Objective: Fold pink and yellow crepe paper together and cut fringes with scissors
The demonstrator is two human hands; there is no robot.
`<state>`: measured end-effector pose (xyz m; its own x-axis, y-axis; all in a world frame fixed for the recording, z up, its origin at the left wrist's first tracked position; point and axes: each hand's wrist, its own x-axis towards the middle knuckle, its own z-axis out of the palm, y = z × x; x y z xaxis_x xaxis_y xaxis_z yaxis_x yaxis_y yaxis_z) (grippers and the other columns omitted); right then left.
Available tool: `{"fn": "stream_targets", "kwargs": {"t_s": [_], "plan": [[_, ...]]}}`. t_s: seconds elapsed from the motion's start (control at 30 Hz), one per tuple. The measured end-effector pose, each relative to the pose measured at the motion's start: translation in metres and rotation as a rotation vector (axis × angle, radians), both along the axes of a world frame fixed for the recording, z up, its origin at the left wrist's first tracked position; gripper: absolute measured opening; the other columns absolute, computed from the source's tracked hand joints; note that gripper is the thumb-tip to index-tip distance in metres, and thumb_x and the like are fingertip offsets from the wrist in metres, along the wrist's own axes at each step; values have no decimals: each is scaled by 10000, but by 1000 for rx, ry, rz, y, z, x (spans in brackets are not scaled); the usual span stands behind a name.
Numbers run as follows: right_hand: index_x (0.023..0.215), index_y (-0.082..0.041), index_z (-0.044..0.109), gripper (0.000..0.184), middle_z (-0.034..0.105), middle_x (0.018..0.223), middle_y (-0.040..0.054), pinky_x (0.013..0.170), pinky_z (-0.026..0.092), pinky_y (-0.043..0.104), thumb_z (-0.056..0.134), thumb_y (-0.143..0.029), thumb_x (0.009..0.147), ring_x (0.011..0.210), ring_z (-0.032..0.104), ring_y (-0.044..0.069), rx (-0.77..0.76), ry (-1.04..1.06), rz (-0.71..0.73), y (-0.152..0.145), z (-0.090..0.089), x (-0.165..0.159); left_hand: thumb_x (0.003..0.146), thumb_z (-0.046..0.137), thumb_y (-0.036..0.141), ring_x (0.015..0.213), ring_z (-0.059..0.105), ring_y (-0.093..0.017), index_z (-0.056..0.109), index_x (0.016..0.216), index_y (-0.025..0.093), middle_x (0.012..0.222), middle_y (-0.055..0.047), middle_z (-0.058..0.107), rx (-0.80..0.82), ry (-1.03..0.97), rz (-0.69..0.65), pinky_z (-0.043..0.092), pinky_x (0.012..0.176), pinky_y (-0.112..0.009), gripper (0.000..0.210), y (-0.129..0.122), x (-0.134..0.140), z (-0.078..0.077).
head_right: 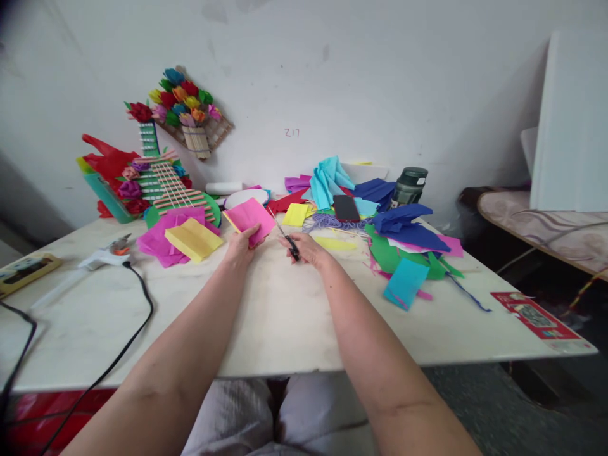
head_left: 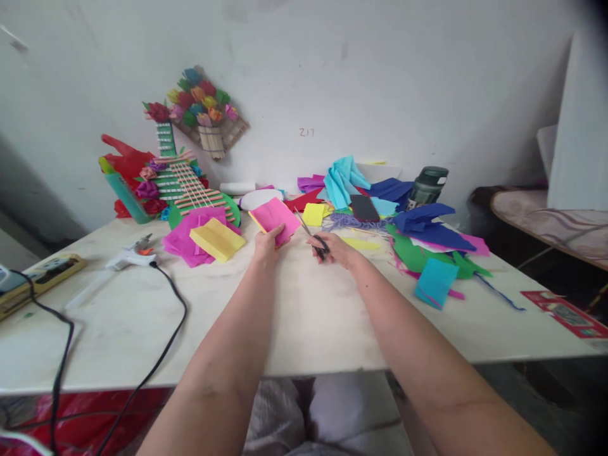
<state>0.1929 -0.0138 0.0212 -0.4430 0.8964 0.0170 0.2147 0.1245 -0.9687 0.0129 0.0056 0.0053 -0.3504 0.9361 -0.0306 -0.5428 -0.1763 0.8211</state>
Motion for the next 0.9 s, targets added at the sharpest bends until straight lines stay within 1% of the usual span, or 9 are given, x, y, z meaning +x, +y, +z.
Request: {"fn": "stream_targets", "kwargs": {"t_s": [0.17, 0.27, 0.47, 0.67, 0.9], "plan": [[786, -158, 536, 290, 570, 578, -27, 293, 262, 135, 552, -447, 771, 407, 527, 58, 22, 33, 19, 0, -2, 0, 601, 704, 100, 543, 625, -143, 589, 830, 101, 718, -47, 648, 10, -2, 3, 512, 413, -201, 257, 2, -2, -1], [756, -155, 529, 268, 551, 541, -36, 287, 251, 137, 556, -422, 766, 380, 505, 54, 34, 41, -4, -1, -2, -1, 605, 700, 98, 536, 629, -153, 588, 835, 97, 734, -56, 649, 10, 2, -3, 509, 400, -207, 256, 2, -2, -1], [740, -158, 531, 269, 537, 503, -41, 278, 224, 143, 572, -424, 750, 354, 488, 56, 39, 57, -30, 1, -6, -5, 599, 711, 78, 590, 643, -147, 595, 832, 98, 740, -52, 649, -5, -32, 2, 559, 514, -224, 262, 1, -1, 0], [731, -153, 542, 269, 520, 474, -46, 275, 225, 141, 583, -418, 750, 331, 463, 49, 27, 81, -63, 1, -6, -7, 610, 703, 77, 621, 653, -162, 601, 839, 104, 733, -49, 650, -5, -30, -9, 565, 537, -234, 253, 1, -2, -1], [707, -153, 537, 229, 509, 447, -52, 273, 278, 145, 593, -370, 753, 302, 426, 46, -17, 109, -93, -1, -3, -9, 609, 701, 74, 624, 655, -172, 600, 811, 96, 726, -58, 651, 18, -18, -32, 575, 558, -257, 228, 0, -2, -1]]}}
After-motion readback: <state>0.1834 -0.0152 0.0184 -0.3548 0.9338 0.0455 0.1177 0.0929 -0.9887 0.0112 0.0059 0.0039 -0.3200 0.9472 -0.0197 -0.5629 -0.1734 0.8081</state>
